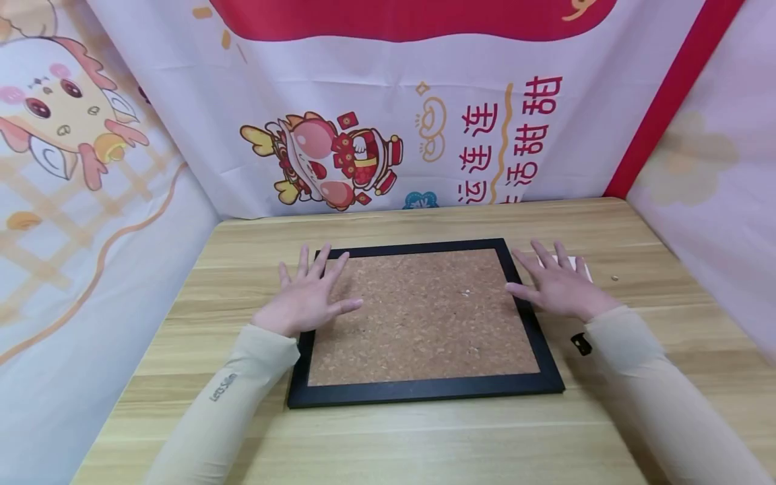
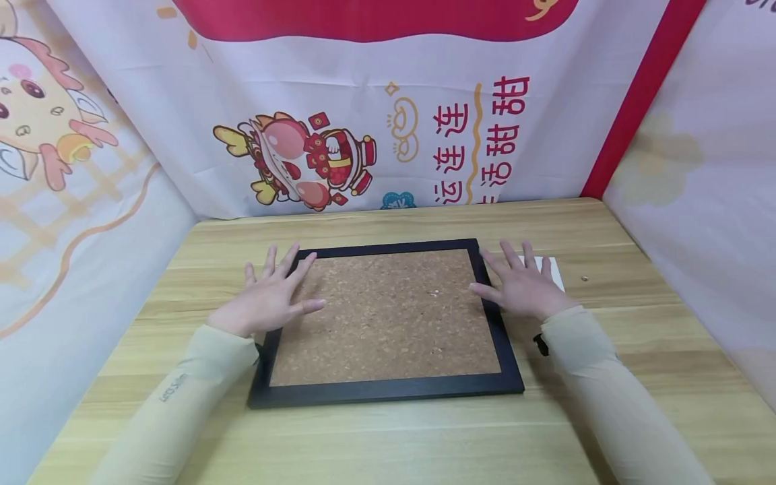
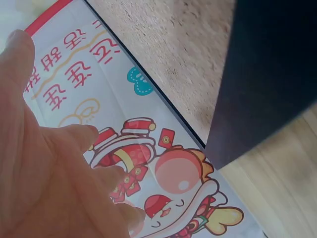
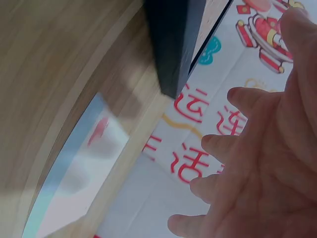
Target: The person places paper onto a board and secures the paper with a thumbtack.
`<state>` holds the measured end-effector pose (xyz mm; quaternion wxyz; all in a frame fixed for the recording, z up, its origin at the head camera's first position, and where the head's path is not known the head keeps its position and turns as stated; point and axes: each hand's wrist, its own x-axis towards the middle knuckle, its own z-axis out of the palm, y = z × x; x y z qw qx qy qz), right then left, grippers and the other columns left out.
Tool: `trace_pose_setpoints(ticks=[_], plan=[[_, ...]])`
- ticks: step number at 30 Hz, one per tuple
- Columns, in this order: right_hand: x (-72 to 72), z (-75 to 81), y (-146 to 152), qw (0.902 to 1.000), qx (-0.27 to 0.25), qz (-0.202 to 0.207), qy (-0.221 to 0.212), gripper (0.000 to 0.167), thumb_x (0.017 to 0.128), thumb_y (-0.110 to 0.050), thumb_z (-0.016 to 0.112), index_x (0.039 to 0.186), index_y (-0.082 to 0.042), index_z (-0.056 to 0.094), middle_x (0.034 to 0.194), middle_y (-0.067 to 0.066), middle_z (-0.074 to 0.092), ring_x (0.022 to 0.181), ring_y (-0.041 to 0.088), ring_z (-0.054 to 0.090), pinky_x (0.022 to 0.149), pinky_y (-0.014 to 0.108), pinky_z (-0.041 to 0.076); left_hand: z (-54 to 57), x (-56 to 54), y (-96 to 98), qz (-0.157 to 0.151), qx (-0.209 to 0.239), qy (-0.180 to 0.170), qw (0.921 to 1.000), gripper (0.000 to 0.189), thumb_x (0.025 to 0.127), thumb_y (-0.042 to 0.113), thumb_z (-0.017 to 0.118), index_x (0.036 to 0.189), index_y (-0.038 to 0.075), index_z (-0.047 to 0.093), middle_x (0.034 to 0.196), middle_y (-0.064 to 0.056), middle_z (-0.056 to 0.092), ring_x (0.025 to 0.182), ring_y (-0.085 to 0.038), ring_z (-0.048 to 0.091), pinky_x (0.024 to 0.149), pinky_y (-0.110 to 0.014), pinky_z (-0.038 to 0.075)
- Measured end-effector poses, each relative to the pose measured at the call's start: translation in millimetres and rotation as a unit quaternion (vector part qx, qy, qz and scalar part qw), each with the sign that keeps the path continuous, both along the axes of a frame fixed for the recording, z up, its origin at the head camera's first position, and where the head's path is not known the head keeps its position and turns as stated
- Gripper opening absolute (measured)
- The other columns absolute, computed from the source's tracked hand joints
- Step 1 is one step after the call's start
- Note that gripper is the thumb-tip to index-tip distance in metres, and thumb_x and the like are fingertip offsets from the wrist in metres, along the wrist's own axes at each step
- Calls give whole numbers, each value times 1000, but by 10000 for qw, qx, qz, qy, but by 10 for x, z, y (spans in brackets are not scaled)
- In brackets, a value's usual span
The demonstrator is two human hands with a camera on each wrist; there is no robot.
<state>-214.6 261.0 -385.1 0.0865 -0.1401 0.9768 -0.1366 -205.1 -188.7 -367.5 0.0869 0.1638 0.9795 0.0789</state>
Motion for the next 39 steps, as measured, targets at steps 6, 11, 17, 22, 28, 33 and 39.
trace_pose_setpoints(ticks=[6,11,17,22,28,33,39], plan=[[-35,-32,199,9998,176,-73,0,84,96,-65,43,159,-14,20,160,31,5,139,62,-7,100,80,2,-51,30,-91,-86,97,-154,9998,93,89,77,42,160,32,2,164,-3,-18,143,-36,-28,103,-70,-18],[-88,-64,402,9993,286,-104,207,87,95,-59,54,155,-2,26,154,38,15,135,66,10,102,77,14,-82,105,-138,-229,215,-214,9993,91,90,74,44,160,32,2,165,-4,-15,143,-34,-28,105,-71,-12],[-213,-44,572,9986,-102,-485,176,72,99,-35,59,142,18,36,143,42,34,130,58,33,106,65,27,-28,295,-124,-688,393,-130,9968,89,92,69,48,161,29,8,166,-3,-2,148,-33,-17,111,-68,2],[-304,-19,671,9956,107,-902,-235,62,99,-28,56,135,21,43,134,42,44,123,58,42,102,64,33,34,455,-27,-1113,650,-28,9917,85,94,62,53,160,21,20,165,-8,12,150,-36,-2,113,-62,15],[-338,-4,673,9916,698,-865,-661,54,100,-37,52,93,15,65,94,34,63,90,46,62,91,60,44,82,581,153,-1605,653,88,9848,87,91,63,57,159,18,25,162,-11,22,149,-37,10,115,-57,19],[-375,-3,656,9859,913,-1003,-981,60,96,-49,55,77,6,66,73,15,59,72,30,58,75,49,47,93,665,303,-2057,653,264,9761,87,90,65,55,158,18,27,159,-12,30,147,-38,19,112,-59,24],[-451,-13,652,9825,1007,-1140,-1076,60,92,-52,62,79,6,67,69,11,49,69,28,49,64,37,40,140,731,449,-2355,495,347,9700,88,90,70,50,158,19,28,158,-11,34,146,-40,23,111,-60,25]])
